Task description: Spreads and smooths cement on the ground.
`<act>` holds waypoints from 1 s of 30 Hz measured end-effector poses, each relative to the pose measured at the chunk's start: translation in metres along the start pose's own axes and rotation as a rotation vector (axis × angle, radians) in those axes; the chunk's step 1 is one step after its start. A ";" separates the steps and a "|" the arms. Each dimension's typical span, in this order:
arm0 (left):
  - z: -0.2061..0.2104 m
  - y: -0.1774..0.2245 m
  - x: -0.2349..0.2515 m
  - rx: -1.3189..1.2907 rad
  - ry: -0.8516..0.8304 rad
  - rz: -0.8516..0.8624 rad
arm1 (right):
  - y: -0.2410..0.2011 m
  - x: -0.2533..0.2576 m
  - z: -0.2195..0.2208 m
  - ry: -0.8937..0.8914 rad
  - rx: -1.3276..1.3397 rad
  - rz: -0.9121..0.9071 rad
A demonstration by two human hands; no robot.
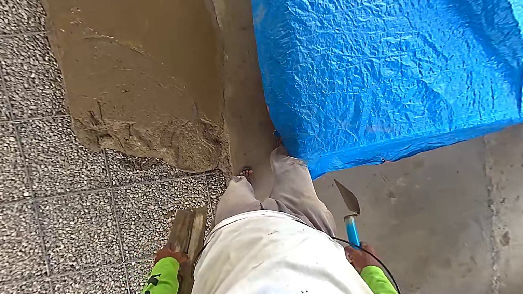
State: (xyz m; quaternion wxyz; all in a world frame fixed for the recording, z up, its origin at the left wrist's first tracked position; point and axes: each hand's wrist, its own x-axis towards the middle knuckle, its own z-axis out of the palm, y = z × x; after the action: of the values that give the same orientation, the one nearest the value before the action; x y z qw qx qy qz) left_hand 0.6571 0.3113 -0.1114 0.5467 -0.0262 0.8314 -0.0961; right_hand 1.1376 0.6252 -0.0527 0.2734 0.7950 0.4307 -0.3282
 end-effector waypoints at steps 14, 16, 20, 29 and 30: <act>0.002 -0.008 -0.041 -0.044 0.050 -0.051 | -0.003 -0.013 -0.021 -0.020 0.008 -0.038; 0.011 -0.010 -0.050 -0.081 0.058 -0.071 | 0.002 -0.005 -0.027 -0.017 0.029 -0.032; 0.037 -0.014 -0.068 -0.152 0.082 -0.135 | 0.007 0.021 -0.047 0.004 0.106 -0.110; 0.138 0.004 -0.137 -0.335 0.130 -0.263 | 0.022 0.113 -0.123 -0.069 0.149 -0.229; 0.154 0.008 -0.147 -0.366 0.145 -0.273 | 0.026 0.125 -0.134 -0.098 0.138 -0.235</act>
State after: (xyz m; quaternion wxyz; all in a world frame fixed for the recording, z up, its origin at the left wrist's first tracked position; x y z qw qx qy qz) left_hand 0.8578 0.3205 -0.0389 0.4535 -0.2300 0.8609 -0.0183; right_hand 1.2506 0.7720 -0.0581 0.1986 0.7391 0.4833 -0.4251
